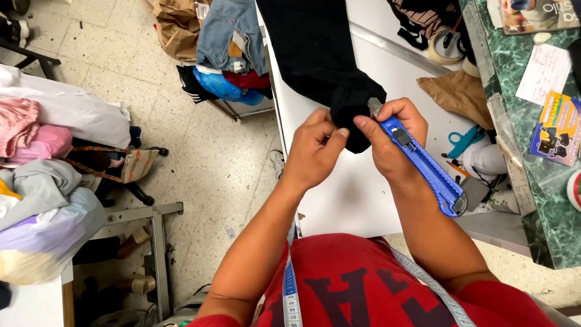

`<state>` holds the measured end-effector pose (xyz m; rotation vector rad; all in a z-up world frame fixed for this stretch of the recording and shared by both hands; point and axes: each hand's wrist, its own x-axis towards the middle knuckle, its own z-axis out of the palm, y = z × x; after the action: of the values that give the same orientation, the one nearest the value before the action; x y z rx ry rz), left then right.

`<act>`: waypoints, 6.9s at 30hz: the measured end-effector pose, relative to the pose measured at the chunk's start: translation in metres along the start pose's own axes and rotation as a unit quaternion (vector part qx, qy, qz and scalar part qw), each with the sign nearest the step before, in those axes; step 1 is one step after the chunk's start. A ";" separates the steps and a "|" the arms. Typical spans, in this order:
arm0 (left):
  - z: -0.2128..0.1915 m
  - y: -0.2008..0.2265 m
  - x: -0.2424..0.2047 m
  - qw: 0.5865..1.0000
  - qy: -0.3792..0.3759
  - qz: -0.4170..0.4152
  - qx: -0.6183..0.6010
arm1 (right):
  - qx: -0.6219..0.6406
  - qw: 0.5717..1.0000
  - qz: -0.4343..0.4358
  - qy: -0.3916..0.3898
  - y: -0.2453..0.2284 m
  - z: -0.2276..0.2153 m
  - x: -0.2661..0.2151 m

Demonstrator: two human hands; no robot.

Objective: Trimming the edges of a black fabric garment using a utility knife on a workbench.

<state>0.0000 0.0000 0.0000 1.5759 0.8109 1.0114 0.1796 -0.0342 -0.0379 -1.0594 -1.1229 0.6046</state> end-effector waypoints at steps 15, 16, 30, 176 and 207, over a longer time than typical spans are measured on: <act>0.000 0.029 0.004 0.982 -0.017 -0.043 -0.185 | -0.027 0.974 -0.223 -0.020 -0.063 0.008 0.006; 0.000 0.029 0.005 0.981 -0.017 -0.045 -0.186 | -0.027 0.975 -0.221 -0.020 -0.061 0.007 0.002; -0.002 0.062 0.018 0.978 -0.026 0.033 -0.205 | 0.111 0.948 -0.286 -0.088 -0.034 -0.001 0.007; 0.011 -0.032 -0.065 0.990 -0.059 -0.108 -0.069 | -0.254 0.963 0.071 -0.055 -0.016 -0.016 -0.105; -0.071 -0.022 0.006 0.954 -0.287 -0.088 -0.001 | -0.019 0.992 0.113 -0.057 -0.036 0.061 -0.034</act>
<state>-0.0624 0.0393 -0.0137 1.6436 0.5272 0.3858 0.1069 -0.0550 -0.0164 -1.2070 -1.1242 0.8337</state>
